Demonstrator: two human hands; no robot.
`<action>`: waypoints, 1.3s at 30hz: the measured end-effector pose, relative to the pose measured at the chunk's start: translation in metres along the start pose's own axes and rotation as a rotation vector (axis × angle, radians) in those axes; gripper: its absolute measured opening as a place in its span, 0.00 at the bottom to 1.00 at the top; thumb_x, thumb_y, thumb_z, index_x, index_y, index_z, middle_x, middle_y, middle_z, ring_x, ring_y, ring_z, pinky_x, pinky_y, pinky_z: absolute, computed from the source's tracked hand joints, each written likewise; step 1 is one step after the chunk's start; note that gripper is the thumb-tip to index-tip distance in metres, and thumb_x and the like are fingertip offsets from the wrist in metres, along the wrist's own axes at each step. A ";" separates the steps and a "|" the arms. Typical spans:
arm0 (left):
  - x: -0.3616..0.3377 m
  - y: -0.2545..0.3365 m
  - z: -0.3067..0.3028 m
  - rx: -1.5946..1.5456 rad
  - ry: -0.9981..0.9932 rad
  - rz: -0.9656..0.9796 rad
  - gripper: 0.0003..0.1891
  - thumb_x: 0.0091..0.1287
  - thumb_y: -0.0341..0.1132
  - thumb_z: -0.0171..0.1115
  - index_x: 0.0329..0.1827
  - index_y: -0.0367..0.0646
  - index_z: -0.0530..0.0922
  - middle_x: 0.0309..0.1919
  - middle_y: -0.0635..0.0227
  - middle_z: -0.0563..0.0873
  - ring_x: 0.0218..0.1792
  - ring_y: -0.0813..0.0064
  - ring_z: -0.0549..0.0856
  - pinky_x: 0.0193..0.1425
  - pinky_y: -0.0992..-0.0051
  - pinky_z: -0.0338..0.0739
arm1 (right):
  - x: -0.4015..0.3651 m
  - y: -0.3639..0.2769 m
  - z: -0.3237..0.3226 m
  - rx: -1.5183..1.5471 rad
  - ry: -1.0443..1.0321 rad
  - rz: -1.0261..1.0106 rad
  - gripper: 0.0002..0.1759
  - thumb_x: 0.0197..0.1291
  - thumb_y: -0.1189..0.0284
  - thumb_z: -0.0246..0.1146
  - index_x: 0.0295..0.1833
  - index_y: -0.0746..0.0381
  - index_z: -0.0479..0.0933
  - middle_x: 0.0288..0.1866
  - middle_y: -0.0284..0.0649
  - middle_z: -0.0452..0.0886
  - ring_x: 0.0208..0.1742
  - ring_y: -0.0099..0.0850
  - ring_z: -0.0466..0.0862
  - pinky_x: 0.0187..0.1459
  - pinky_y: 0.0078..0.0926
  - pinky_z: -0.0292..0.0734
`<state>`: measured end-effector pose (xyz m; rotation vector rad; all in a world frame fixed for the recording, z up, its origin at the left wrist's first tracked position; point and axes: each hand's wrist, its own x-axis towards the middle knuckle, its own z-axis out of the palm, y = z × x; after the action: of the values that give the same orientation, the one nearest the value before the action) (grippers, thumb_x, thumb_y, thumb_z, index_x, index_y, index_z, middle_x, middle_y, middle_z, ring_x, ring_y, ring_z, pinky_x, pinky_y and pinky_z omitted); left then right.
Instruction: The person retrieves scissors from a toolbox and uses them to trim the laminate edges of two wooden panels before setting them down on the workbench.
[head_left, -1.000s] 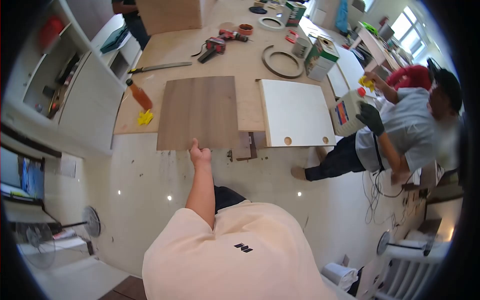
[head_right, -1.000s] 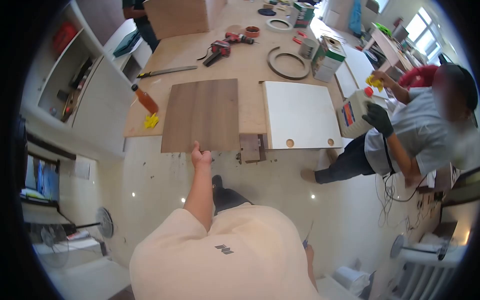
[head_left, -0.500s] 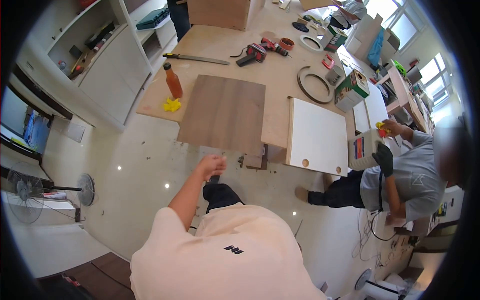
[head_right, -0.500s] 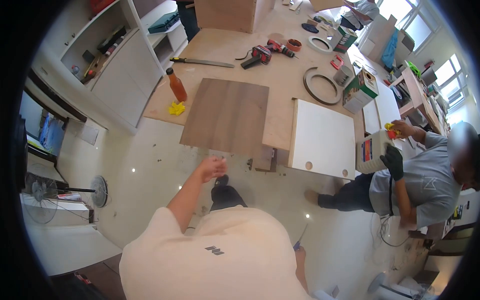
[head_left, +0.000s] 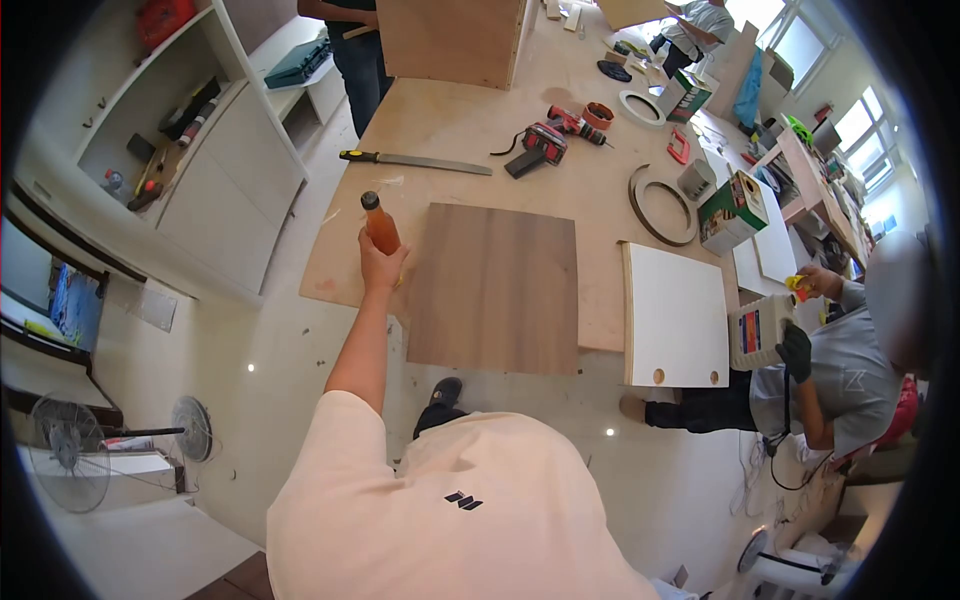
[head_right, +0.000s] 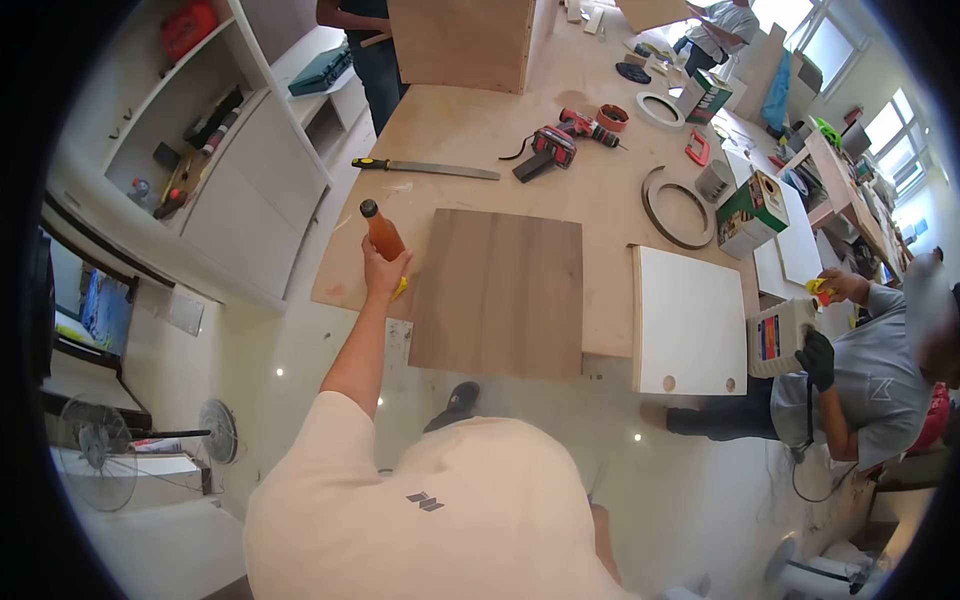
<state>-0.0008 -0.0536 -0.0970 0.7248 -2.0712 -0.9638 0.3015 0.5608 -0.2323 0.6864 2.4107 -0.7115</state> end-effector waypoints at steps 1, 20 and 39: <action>0.006 0.009 -0.003 -0.055 -0.061 -0.081 0.40 0.51 0.39 0.78 0.66 0.39 0.65 0.52 0.51 0.84 0.54 0.50 0.84 0.61 0.61 0.76 | 0.000 -0.003 0.010 -0.007 0.006 0.006 0.25 0.53 0.58 0.71 0.47 0.68 0.82 0.43 0.55 0.85 0.45 0.50 0.86 0.48 0.42 0.79; 0.120 -0.061 -0.006 -0.098 -0.135 -0.138 0.35 0.55 0.39 0.76 0.63 0.42 0.66 0.53 0.51 0.84 0.54 0.53 0.84 0.58 0.61 0.78 | -0.039 -0.081 0.026 0.018 -0.012 0.062 0.28 0.52 0.57 0.72 0.49 0.70 0.82 0.44 0.56 0.86 0.46 0.50 0.86 0.49 0.40 0.80; 0.039 -0.107 -0.066 0.487 -0.104 0.244 0.22 0.63 0.35 0.66 0.59 0.36 0.77 0.54 0.51 0.81 0.59 0.50 0.76 0.65 0.56 0.69 | -0.031 -0.138 -0.024 0.124 -0.080 0.103 0.30 0.48 0.63 0.76 0.51 0.73 0.79 0.39 0.51 0.87 0.38 0.38 0.88 0.39 0.33 0.82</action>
<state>0.0489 -0.1684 -0.1392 0.6473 -2.4501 -0.3676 0.2345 0.4643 -0.1499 0.8106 2.2560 -0.8348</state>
